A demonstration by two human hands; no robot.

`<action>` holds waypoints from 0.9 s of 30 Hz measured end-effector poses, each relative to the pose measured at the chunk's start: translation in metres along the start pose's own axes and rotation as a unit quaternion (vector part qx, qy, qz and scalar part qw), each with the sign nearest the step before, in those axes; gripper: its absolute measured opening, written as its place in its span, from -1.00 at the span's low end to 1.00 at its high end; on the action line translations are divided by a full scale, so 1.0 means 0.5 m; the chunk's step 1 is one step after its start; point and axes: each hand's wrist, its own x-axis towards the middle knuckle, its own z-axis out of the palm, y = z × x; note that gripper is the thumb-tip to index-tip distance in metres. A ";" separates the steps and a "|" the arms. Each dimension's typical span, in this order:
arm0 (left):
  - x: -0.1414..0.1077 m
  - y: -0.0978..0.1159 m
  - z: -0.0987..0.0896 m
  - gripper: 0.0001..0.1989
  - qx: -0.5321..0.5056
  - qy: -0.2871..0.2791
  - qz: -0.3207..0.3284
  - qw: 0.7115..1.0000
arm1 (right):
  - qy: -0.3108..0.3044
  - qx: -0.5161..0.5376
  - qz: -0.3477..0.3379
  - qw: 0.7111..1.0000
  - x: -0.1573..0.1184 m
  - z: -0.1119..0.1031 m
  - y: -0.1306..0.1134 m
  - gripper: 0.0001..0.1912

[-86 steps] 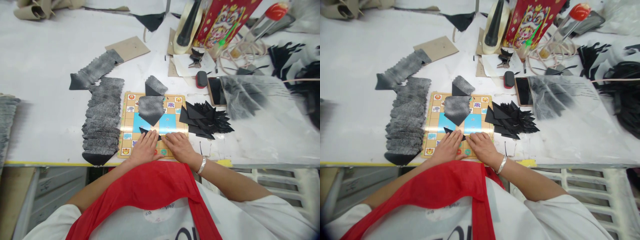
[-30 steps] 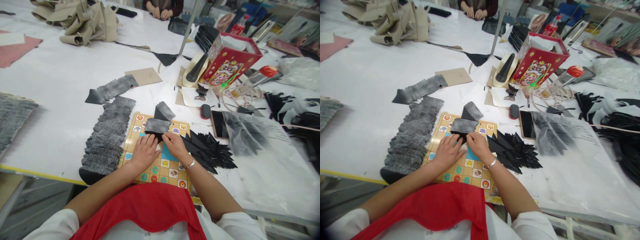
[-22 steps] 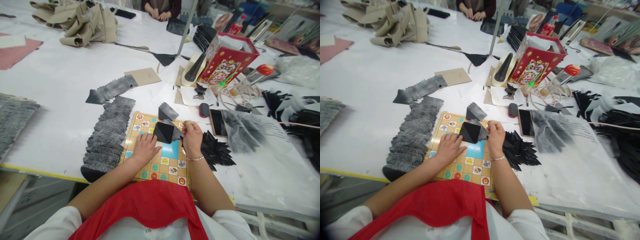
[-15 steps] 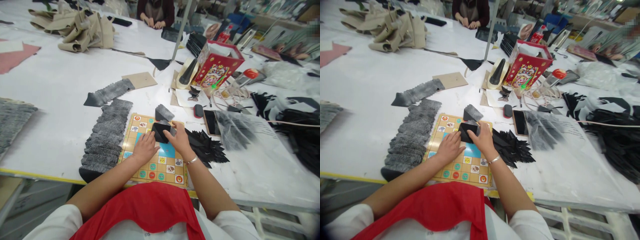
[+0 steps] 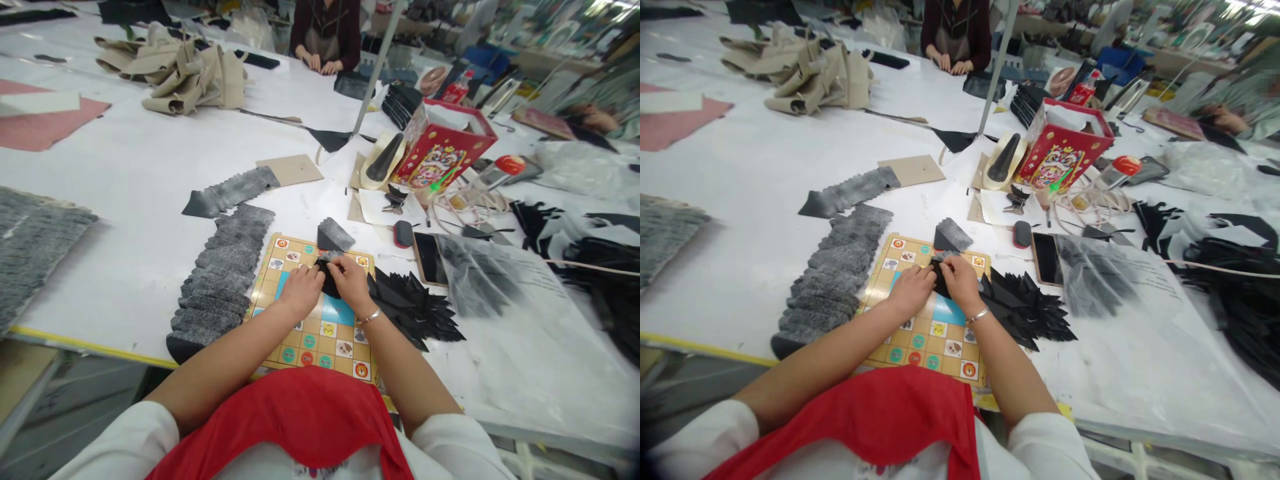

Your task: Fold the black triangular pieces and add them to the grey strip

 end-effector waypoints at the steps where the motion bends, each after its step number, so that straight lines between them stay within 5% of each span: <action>1: 0.001 0.002 0.000 -0.83 -0.001 0.000 -0.001 1.000 | 0.049 0.039 0.034 0.997 -0.011 -0.006 0.007 -0.80; 4: 0.003 0.008 0.001 -0.85 0.000 0.002 -0.007 1.000 | 0.189 0.082 0.084 0.975 -0.027 -0.060 0.013 -0.78; 8: 0.002 0.014 -0.005 -0.85 0.001 0.011 -0.026 1.000 | 0.382 0.010 0.060 0.922 -0.036 -0.189 -0.016 -0.76; 10: -0.001 0.016 -0.009 -0.83 0.003 0.018 -0.040 0.999 | 0.400 -0.057 0.037 0.914 -0.056 -0.229 -0.038 -0.78; 12: -0.006 0.013 -0.011 -0.80 -0.002 0.030 -0.059 0.998 | 0.312 -0.125 -0.017 0.942 -0.093 -0.224 -0.058 -0.83; 14: -0.013 0.002 -0.012 -0.80 -0.026 0.049 -0.084 0.995 | 0.150 -0.180 -0.097 0.967 -0.139 -0.177 -0.074 -0.85; 18: -0.038 -0.040 -0.026 -0.87 -0.102 0.106 -0.127 0.981 | -0.096 -0.245 -0.195 0.945 -0.218 -0.044 -0.091 -0.71; 21: -0.084 -0.061 -0.048 -0.83 -0.112 0.125 -0.101 0.981 | -0.139 -0.242 -0.165 0.946 -0.239 0.006 -0.095 -0.70; 27: -0.220 -0.024 -0.037 -0.77 -0.054 0.084 0.049 0.994 | -0.159 -0.190 -0.109 0.963 -0.228 -0.003 -0.106 -0.60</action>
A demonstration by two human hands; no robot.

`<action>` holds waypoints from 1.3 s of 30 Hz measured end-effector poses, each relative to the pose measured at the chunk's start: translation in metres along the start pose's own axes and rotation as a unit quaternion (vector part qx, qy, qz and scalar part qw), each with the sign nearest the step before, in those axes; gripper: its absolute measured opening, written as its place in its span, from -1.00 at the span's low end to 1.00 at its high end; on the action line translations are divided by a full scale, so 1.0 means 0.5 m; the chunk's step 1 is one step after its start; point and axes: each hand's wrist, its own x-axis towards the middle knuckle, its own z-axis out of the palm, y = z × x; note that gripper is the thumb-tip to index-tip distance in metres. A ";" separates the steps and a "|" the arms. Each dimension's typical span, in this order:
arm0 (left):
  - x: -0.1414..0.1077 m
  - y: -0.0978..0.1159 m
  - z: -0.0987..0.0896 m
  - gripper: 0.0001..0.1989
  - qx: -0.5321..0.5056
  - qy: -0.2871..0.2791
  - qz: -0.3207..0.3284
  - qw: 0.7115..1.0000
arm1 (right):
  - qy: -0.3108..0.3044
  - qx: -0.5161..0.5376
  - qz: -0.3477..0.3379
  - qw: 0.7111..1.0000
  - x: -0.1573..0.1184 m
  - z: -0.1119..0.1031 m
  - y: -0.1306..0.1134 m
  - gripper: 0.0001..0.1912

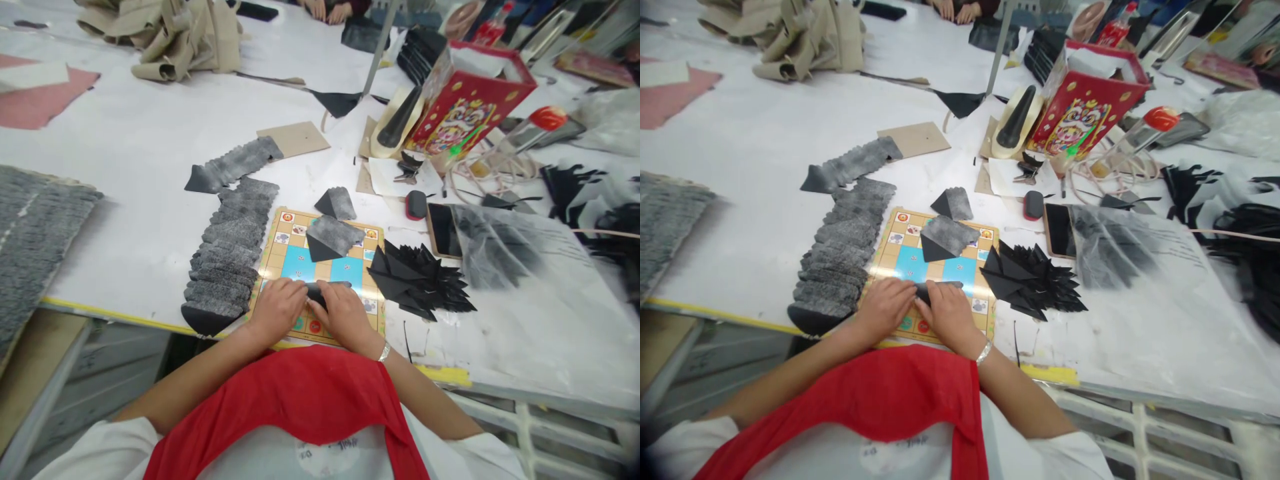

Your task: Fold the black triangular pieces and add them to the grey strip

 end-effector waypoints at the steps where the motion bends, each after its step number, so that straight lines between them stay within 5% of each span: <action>1: -0.015 0.009 0.007 -0.77 0.013 0.001 0.013 1.000 | -0.010 0.010 0.007 1.000 0.002 -0.005 -0.001 -0.63; 9: -0.029 0.007 0.022 -0.70 0.042 -0.025 0.050 0.998 | -0.065 -0.061 0.033 0.996 0.058 -0.032 0.017 -0.86; 18: -0.031 -0.004 0.024 -0.69 0.018 -0.029 0.052 0.998 | -0.137 -0.032 0.041 0.989 0.091 -0.038 0.024 -0.88; 31: -0.032 -0.006 0.024 -0.67 0.001 -0.044 0.031 0.999 | -0.011 0.080 -0.063 0.995 0.034 0.016 0.060 -0.74; 39: -0.032 -0.005 0.027 -0.64 0.000 -0.045 0.007 0.999 | -0.048 -0.020 -0.109 0.993 0.032 0.015 0.055 -0.64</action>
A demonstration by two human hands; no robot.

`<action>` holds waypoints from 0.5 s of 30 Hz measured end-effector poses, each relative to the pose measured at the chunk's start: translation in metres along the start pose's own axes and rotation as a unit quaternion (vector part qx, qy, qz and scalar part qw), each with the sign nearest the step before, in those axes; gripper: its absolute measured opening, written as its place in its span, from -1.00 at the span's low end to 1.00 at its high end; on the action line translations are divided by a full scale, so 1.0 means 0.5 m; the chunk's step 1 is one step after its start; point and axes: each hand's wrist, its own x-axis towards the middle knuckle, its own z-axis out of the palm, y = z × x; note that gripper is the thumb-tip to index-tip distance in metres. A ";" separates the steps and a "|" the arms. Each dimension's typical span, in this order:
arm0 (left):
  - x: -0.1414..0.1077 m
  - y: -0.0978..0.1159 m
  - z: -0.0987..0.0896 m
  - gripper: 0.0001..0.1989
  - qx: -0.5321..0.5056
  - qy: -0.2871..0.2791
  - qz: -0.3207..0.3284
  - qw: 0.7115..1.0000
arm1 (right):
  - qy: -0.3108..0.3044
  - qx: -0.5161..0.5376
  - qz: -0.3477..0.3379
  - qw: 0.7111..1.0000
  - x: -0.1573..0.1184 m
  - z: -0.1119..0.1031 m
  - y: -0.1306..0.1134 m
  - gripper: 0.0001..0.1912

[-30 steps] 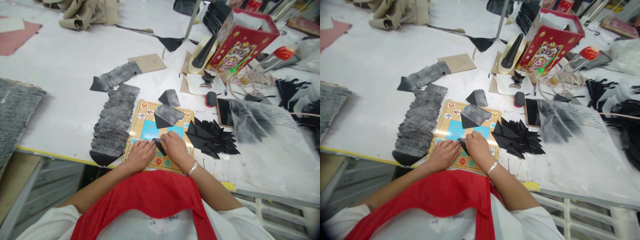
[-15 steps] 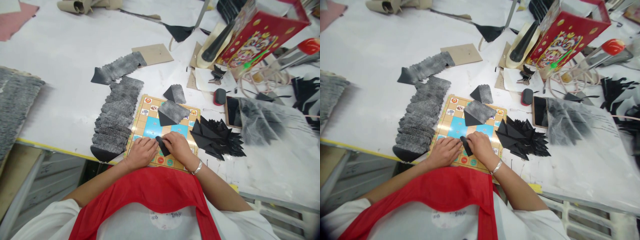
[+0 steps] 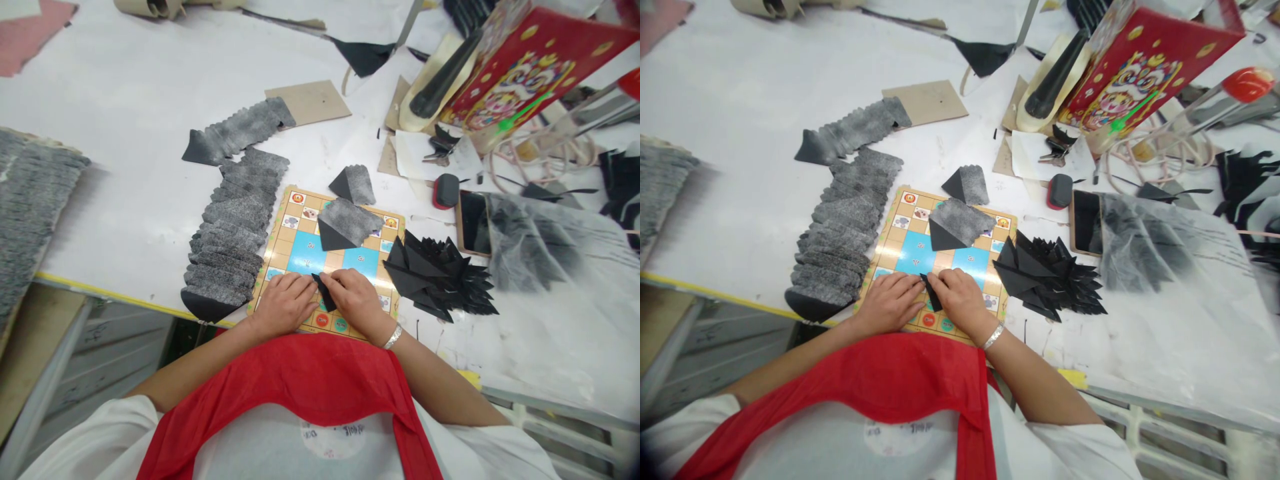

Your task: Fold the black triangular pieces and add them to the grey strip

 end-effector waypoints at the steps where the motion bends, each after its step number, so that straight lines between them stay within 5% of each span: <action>1: -0.001 0.000 0.001 -0.64 0.002 0.002 -0.005 1.000 | -0.006 -0.012 -0.003 1.000 0.000 -0.002 -0.001 -0.63; 15: 0.010 0.007 -0.004 -0.49 0.045 -0.041 -0.039 0.997 | -0.023 -0.026 -0.004 0.999 0.005 -0.006 -0.009 -0.66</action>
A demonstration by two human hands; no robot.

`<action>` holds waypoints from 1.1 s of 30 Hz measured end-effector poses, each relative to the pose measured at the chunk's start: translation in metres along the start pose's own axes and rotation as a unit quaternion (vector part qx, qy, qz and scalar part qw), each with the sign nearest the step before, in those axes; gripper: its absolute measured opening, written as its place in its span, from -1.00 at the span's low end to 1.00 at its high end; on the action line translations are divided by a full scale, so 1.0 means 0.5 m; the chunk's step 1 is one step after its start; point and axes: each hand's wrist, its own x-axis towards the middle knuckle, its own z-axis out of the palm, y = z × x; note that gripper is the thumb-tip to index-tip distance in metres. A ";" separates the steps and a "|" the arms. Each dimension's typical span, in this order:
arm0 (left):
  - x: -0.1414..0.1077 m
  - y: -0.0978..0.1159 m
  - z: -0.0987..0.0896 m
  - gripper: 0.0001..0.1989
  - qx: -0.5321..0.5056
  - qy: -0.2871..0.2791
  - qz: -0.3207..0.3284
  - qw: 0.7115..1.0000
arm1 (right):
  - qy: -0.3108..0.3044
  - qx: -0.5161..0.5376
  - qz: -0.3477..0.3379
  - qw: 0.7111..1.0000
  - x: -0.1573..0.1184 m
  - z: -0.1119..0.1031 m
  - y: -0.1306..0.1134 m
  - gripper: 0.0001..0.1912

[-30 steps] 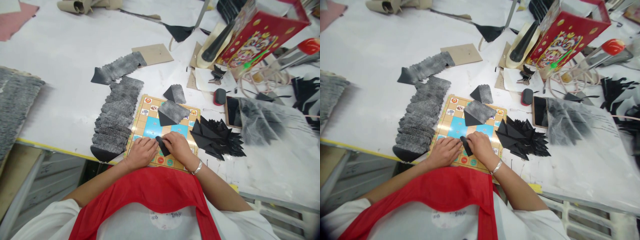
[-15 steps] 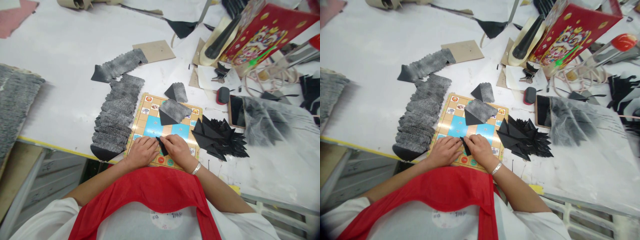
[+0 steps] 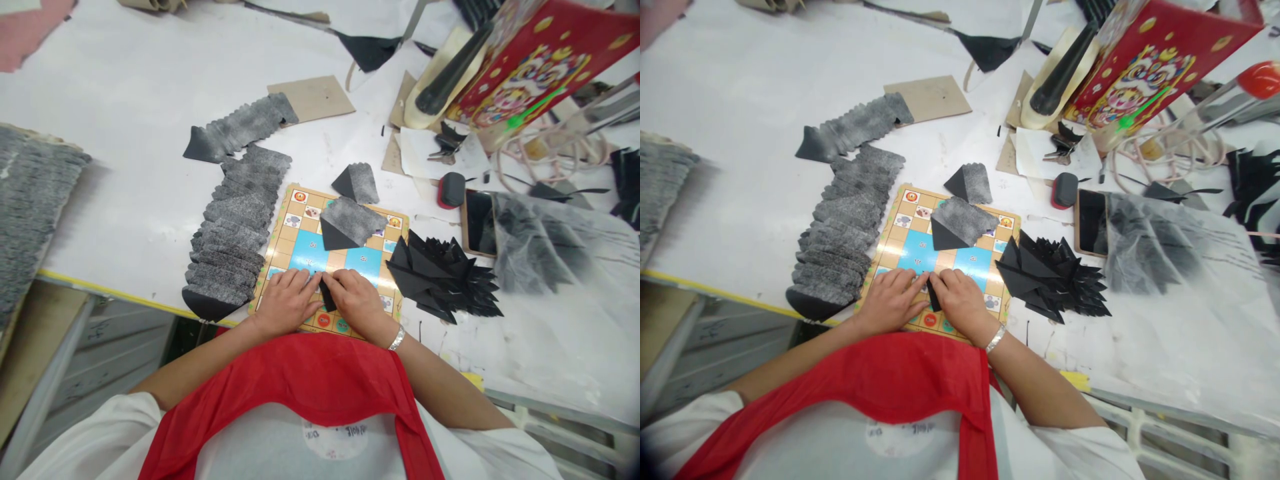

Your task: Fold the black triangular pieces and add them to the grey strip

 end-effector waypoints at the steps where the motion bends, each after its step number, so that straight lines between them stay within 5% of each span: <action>1: 0.001 0.001 -0.002 -0.49 0.001 -0.002 -0.001 1.000 | 0.004 -0.001 0.000 1.000 0.000 0.001 0.000 -0.66; 9: 0.018 -0.011 -0.019 -0.47 -0.027 -0.020 -0.039 0.999 | 0.016 0.015 0.007 1.000 0.003 0.001 0.000 -0.70; 13: 0.015 -0.030 -0.013 -0.43 -0.088 0.057 -0.083 0.991 | 0.025 0.038 0.035 0.998 0.018 0.000 -0.011 -0.72; 16: 0.002 -0.029 0.001 -0.57 -0.106 0.096 -0.043 0.989 | 0.029 0.040 0.049 0.998 0.040 0.002 -0.022 -0.74; 26: -0.003 -0.022 0.018 -0.58 -0.035 0.087 -0.013 0.996 | 0.115 0.111 0.004 0.987 0.026 0.017 0.015 -0.73; 33: 0.006 -0.010 0.002 -0.51 0.003 0.061 -0.022 0.998 | 0.125 0.041 -0.035 0.991 -0.011 0.022 0.031 -0.73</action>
